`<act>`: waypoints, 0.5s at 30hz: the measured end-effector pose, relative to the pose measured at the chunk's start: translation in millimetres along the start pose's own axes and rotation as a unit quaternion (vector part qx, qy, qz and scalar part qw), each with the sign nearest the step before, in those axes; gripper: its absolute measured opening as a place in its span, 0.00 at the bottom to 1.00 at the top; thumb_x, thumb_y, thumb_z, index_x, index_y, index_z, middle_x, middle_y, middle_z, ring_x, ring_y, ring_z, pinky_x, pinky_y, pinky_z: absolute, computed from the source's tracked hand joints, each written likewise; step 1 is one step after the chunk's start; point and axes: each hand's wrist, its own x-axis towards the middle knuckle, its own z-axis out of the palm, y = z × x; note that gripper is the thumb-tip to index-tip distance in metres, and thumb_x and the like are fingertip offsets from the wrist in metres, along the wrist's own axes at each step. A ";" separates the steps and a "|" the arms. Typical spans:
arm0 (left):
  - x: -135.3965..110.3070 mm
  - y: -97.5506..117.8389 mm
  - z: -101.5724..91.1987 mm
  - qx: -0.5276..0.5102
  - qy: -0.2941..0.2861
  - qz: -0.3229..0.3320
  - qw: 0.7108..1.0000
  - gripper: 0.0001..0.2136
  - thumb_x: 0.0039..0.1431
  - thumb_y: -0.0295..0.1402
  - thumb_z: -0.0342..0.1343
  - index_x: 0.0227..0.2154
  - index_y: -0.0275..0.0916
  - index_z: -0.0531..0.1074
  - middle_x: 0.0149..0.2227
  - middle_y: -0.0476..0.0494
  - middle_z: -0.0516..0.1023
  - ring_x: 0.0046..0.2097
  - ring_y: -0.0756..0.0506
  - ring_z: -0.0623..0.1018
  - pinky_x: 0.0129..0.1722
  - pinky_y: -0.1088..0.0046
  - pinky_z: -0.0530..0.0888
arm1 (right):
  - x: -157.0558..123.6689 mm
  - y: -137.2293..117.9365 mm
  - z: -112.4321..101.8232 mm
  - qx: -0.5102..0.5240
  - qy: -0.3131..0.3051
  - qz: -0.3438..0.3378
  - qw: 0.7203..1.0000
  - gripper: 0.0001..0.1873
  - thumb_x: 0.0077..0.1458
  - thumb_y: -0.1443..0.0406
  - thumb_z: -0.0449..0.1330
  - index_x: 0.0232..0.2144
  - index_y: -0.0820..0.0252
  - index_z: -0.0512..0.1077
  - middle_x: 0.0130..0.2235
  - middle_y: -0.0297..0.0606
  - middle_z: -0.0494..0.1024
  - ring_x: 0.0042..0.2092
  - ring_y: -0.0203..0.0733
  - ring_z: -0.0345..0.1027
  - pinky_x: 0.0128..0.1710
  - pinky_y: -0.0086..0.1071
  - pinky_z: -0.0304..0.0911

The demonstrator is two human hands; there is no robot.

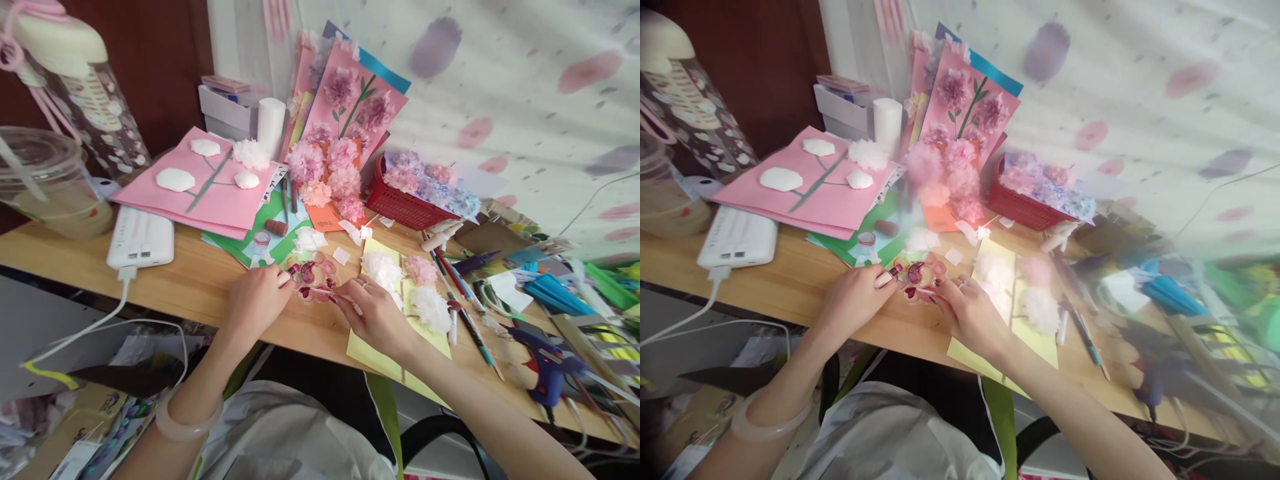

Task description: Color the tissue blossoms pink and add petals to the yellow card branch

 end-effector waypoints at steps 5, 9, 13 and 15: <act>-3.8 2.7 3.3 0.017 0.025 -0.019 0.999 0.12 0.59 0.38 0.49 0.25 0.40 0.72 0.27 0.38 0.80 0.32 0.38 0.79 0.25 0.68 0.56 | -3.0 5.6 -8.3 -0.003 0.020 -0.068 0.997 0.09 0.64 0.71 0.50 0.41 0.60 0.70 0.33 0.43 0.76 0.37 0.44 0.67 0.36 0.36 0.66; -7.8 2.7 4.9 0.037 0.040 -0.002 0.999 0.13 0.61 0.36 0.46 0.24 0.41 0.71 0.27 0.39 0.80 0.30 0.39 0.78 0.25 0.68 0.55 | -7.3 9.0 -17.9 0.053 0.101 -0.006 0.993 0.07 0.63 0.70 0.54 0.42 0.58 0.71 0.35 0.42 0.77 0.38 0.43 0.70 0.36 0.36 0.67; -9.9 1.6 3.3 0.047 0.030 0.014 0.998 0.15 0.63 0.38 0.45 0.25 0.40 0.70 0.27 0.37 0.80 0.30 0.38 0.78 0.25 0.68 0.54 | -10.3 10.1 -21.8 0.113 0.116 0.090 0.983 0.04 0.61 0.66 0.58 0.39 0.56 0.72 0.36 0.39 0.80 0.36 0.42 0.74 0.35 0.34 0.68; -10.1 2.2 1.8 0.049 0.022 0.009 0.999 0.15 0.63 0.37 0.45 0.25 0.40 0.71 0.27 0.37 0.80 0.30 0.38 0.78 0.25 0.68 0.54 | -11.8 9.9 -18.7 0.124 0.104 0.106 0.981 0.05 0.61 0.65 0.59 0.39 0.56 0.73 0.37 0.38 0.81 0.37 0.42 0.75 0.37 0.35 0.69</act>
